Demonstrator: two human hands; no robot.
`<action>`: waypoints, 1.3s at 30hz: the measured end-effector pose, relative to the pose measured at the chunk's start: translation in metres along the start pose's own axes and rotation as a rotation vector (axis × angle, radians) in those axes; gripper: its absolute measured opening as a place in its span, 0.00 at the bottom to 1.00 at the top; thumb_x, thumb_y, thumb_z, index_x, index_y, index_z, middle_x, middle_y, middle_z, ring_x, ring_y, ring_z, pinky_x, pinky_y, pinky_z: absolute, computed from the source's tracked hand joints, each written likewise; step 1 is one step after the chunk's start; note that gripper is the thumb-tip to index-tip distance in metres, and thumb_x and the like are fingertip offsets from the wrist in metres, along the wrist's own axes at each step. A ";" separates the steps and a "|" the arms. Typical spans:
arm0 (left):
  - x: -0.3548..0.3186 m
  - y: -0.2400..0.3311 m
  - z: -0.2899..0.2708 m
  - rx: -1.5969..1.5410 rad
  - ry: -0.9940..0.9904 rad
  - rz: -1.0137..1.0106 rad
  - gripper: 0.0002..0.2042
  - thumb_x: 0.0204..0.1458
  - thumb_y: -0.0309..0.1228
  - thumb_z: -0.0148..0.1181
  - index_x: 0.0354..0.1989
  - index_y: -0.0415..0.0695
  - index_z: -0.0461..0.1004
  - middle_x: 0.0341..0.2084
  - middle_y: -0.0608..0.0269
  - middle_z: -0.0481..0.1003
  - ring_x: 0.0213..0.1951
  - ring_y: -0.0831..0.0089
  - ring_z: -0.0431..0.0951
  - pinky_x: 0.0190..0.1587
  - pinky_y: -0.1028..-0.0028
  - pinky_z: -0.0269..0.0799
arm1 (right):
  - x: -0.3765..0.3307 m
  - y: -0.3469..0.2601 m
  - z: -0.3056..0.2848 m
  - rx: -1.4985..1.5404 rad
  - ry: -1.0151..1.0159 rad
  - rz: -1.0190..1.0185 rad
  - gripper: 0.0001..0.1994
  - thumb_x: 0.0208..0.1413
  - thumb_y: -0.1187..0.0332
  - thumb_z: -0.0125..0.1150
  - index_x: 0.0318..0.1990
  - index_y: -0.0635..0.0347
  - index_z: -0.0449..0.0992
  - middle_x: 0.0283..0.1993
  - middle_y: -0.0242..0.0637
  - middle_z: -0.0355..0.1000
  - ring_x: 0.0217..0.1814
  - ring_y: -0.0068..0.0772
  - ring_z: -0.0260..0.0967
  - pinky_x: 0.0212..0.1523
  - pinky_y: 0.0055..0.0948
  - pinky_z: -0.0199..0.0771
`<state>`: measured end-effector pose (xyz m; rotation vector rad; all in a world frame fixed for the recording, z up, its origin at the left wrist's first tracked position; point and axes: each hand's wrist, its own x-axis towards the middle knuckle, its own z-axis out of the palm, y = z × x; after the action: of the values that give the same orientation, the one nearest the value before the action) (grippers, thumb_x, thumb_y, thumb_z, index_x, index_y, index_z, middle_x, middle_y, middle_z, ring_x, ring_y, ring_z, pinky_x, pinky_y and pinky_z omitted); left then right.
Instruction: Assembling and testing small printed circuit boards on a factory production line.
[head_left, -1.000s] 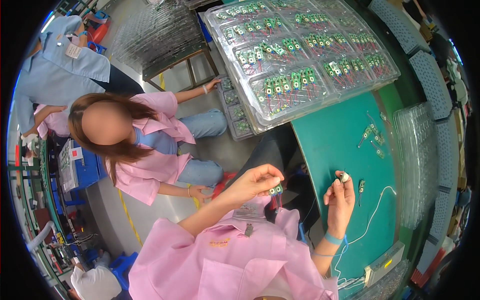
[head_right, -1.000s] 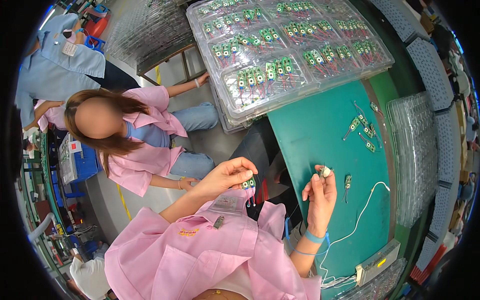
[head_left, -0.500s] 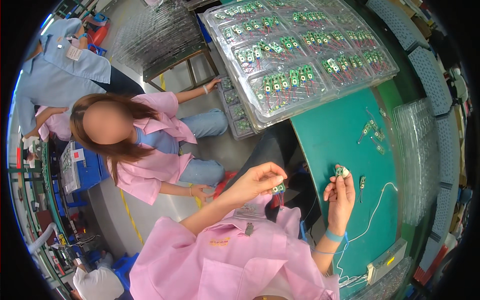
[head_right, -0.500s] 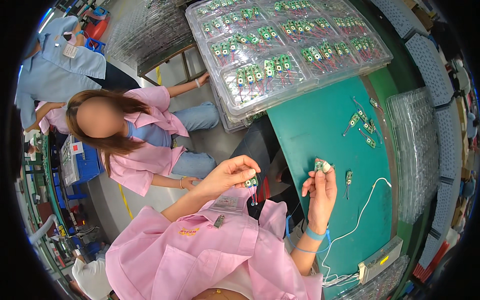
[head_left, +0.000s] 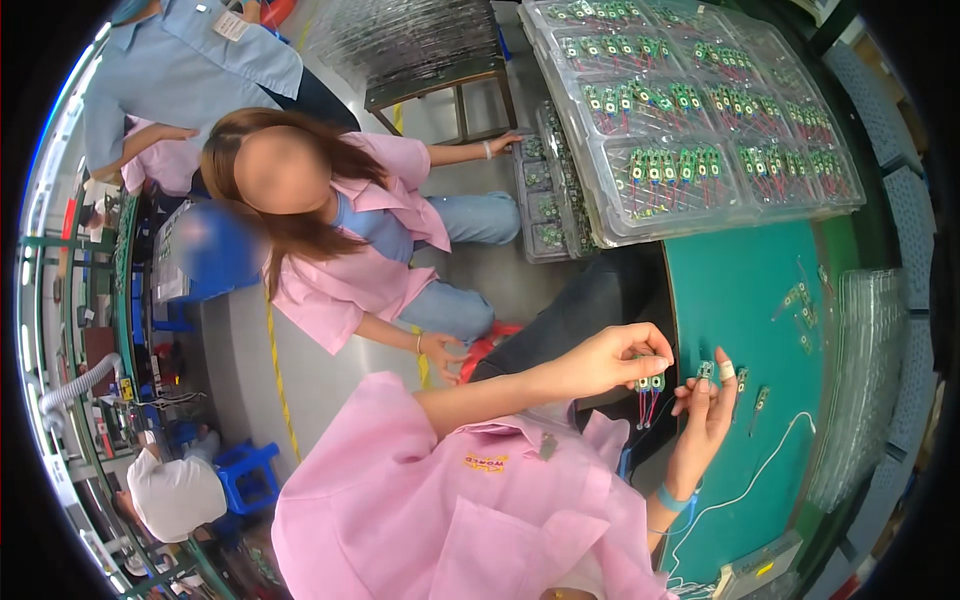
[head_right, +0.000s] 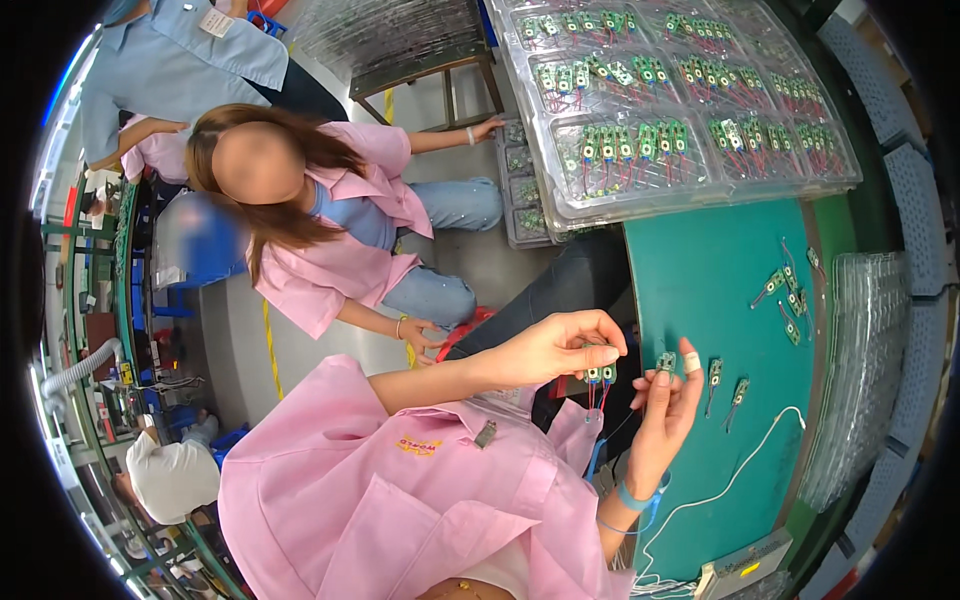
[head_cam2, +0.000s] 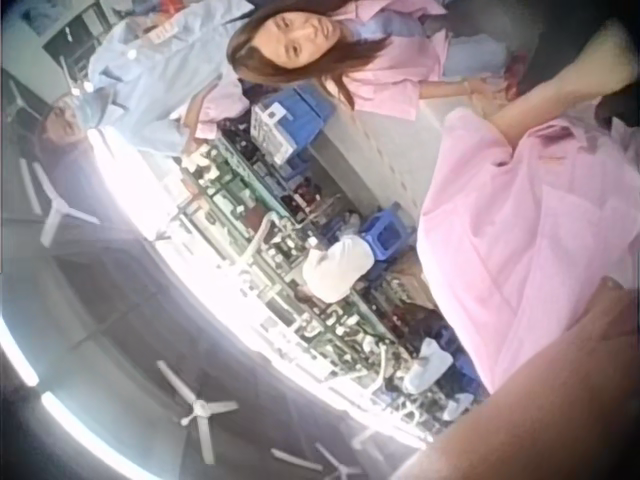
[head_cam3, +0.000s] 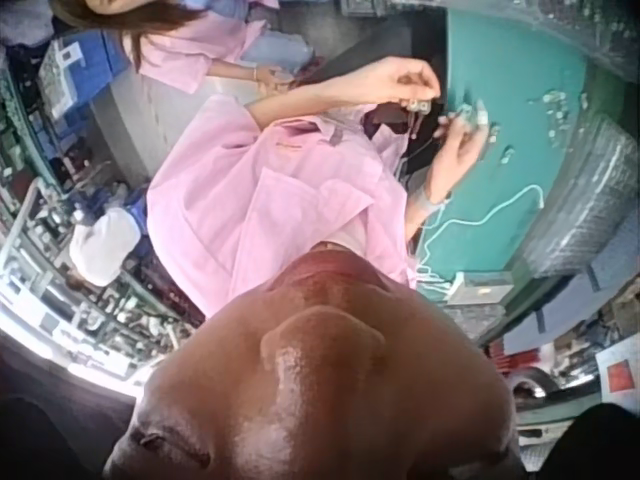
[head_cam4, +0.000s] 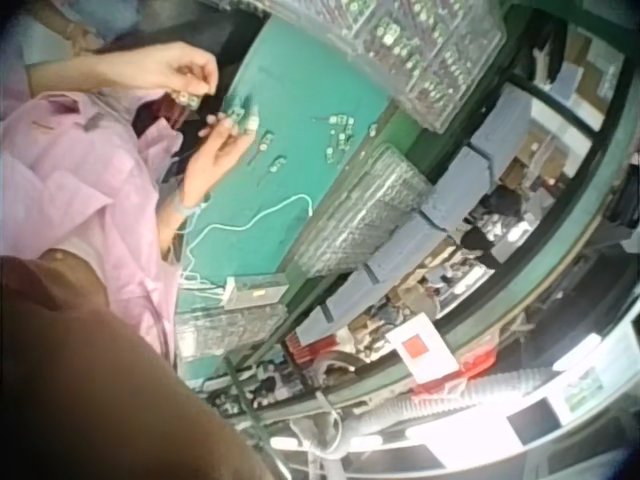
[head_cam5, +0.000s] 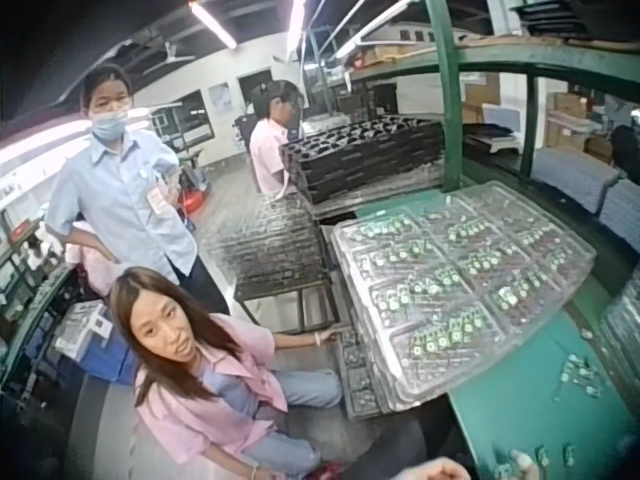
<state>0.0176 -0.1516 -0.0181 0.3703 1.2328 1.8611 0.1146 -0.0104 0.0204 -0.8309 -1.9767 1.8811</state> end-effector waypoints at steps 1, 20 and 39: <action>0.002 -0.002 0.002 -0.008 -0.006 0.008 0.07 0.58 0.30 0.54 0.41 0.42 0.70 0.29 0.67 0.71 0.30 0.84 0.68 0.30 0.84 0.65 | -0.001 -0.001 0.002 0.002 -0.023 0.004 0.18 0.62 0.72 0.47 0.59 0.61 0.63 0.31 0.31 0.67 0.28 0.15 0.62 0.26 0.12 0.60; -0.004 -0.010 0.000 0.247 0.080 0.077 0.13 0.56 0.30 0.55 0.49 0.44 0.63 0.29 0.61 0.72 0.27 0.80 0.68 0.30 0.80 0.63 | -0.013 0.015 0.021 -0.011 -0.205 0.025 0.10 0.61 0.74 0.49 0.50 0.63 0.64 0.32 0.29 0.67 0.27 0.14 0.57 0.28 0.11 0.59; -0.005 -0.006 -0.010 0.204 -0.056 0.051 0.10 0.57 0.29 0.54 0.45 0.43 0.67 0.29 0.64 0.72 0.28 0.80 0.67 0.30 0.80 0.63 | -0.018 0.016 0.020 -0.030 -0.219 0.031 0.09 0.61 0.74 0.50 0.48 0.63 0.64 0.33 0.29 0.68 0.28 0.13 0.58 0.29 0.11 0.61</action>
<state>0.0172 -0.1599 -0.0270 0.5651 1.3904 1.7595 0.1203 -0.0376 0.0060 -0.6920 -2.1340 2.0414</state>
